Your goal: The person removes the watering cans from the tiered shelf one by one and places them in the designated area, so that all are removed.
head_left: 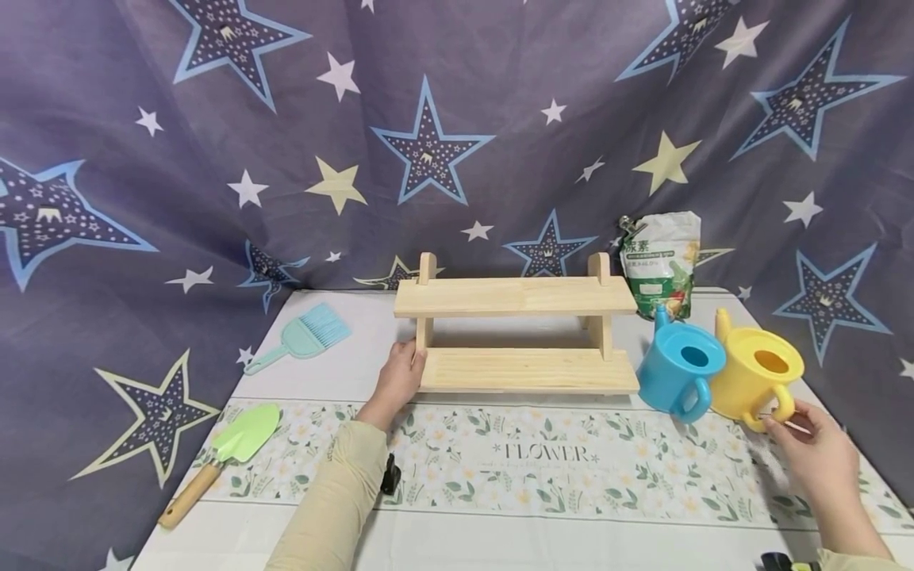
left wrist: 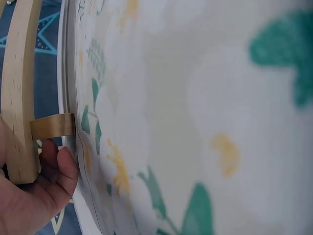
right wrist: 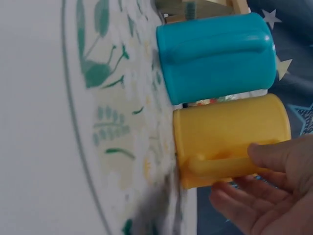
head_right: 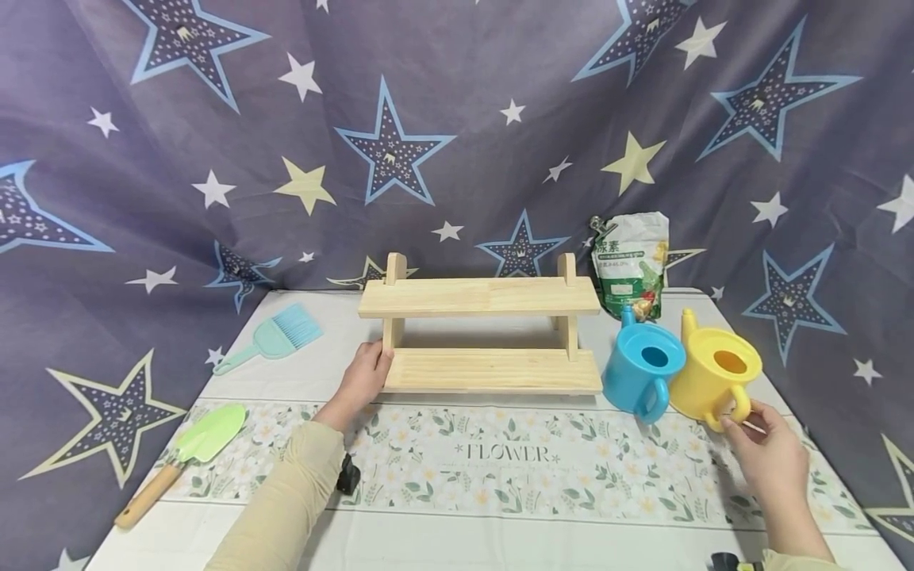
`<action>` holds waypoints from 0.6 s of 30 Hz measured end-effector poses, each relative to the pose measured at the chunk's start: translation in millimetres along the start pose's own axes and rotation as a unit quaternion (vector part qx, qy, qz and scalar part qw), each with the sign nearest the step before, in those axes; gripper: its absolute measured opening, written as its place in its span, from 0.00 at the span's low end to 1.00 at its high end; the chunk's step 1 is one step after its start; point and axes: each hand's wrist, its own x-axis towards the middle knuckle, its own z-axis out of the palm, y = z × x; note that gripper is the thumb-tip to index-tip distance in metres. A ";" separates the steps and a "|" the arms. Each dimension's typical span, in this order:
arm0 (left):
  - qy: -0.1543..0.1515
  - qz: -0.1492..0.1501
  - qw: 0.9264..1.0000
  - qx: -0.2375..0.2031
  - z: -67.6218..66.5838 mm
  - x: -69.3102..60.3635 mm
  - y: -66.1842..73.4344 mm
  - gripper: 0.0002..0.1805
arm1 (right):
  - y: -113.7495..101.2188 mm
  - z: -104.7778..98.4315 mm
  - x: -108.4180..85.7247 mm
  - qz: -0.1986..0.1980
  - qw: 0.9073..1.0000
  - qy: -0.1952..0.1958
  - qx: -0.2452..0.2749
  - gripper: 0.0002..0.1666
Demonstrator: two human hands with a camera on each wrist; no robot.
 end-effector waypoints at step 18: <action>-0.006 0.035 0.998 0.046 -13.4 -6.8 4.0 0.36 | -66.7 -2.8 -42.0 -0.157 0.966 0.191 0.071 0.17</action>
